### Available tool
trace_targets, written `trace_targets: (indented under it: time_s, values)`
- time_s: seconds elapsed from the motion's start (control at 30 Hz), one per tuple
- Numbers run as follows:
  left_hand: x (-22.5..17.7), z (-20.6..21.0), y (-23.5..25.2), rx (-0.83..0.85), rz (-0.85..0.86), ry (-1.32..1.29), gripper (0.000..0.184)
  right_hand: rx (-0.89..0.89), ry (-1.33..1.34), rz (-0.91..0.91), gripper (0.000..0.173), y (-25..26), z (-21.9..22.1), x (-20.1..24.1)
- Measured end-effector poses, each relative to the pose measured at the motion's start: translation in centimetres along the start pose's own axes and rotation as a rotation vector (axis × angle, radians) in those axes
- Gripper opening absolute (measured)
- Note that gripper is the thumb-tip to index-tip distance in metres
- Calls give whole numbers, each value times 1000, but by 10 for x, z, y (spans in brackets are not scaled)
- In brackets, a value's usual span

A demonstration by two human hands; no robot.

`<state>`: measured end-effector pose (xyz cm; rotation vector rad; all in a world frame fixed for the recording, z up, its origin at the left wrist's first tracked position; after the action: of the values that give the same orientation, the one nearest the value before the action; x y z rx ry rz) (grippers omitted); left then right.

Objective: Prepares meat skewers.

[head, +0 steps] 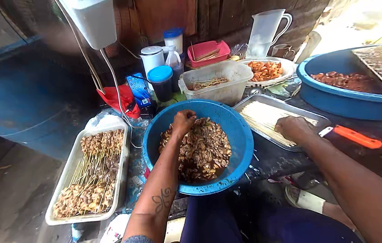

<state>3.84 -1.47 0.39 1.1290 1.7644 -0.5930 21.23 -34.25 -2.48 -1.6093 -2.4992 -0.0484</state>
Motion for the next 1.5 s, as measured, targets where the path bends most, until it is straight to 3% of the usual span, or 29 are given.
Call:
trace_targets:
  time_s: [0.07,0.13,0.27,0.37,0.47,0.57,0.67,0.8,1.13,1.23,1.37,1.5]
  values:
    - [-6,1,-3,85,54,38,15,-61,52,-6,21,-1,-5,-2]
    - [-12,1,-14,285,101,51,11,-96,105,32,26,-8,-14,2]
    - [-15,14,-27,692,106,304,28,-227,381,91,32,-27,-47,25]
    - [-7,28,-22,723,145,541,24,-261,638,23,28,-32,-68,61]
    - [2,16,-12,613,69,369,19,-248,802,-98,29,-31,-77,107]
    - [12,1,-7,334,-114,-125,15,-162,860,-154,29,-32,-67,159]
    - [14,-7,-2,60,-312,-561,13,-103,780,-187,27,-39,-46,204]
    - [25,-17,6,-190,-378,-740,13,-106,621,-225,26,-51,-22,219]
    - [28,-23,14,-292,-397,-1028,15,-105,538,-266,32,-60,-14,216]
    - [27,-22,14,-303,-412,-1051,5,-88,525,-264,33,-61,-14,216]
    - [31,-21,14,-366,-408,-1095,20,-72,509,-273,34,-62,-12,217]
    - [33,-21,14,-379,-416,-1160,17,-61,481,-283,33,-63,-12,217]
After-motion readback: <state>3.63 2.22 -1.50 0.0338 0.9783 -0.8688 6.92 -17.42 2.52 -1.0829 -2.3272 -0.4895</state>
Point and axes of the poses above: each hand's wrist, its own y-axis towards the middle knuckle, its own z-axis out of the palm, x = y × z, the point moved 3 cm from there along y, towards the middle knuckle, and after that the axes turned 3 degrees about -x, right-handed, at the moved point
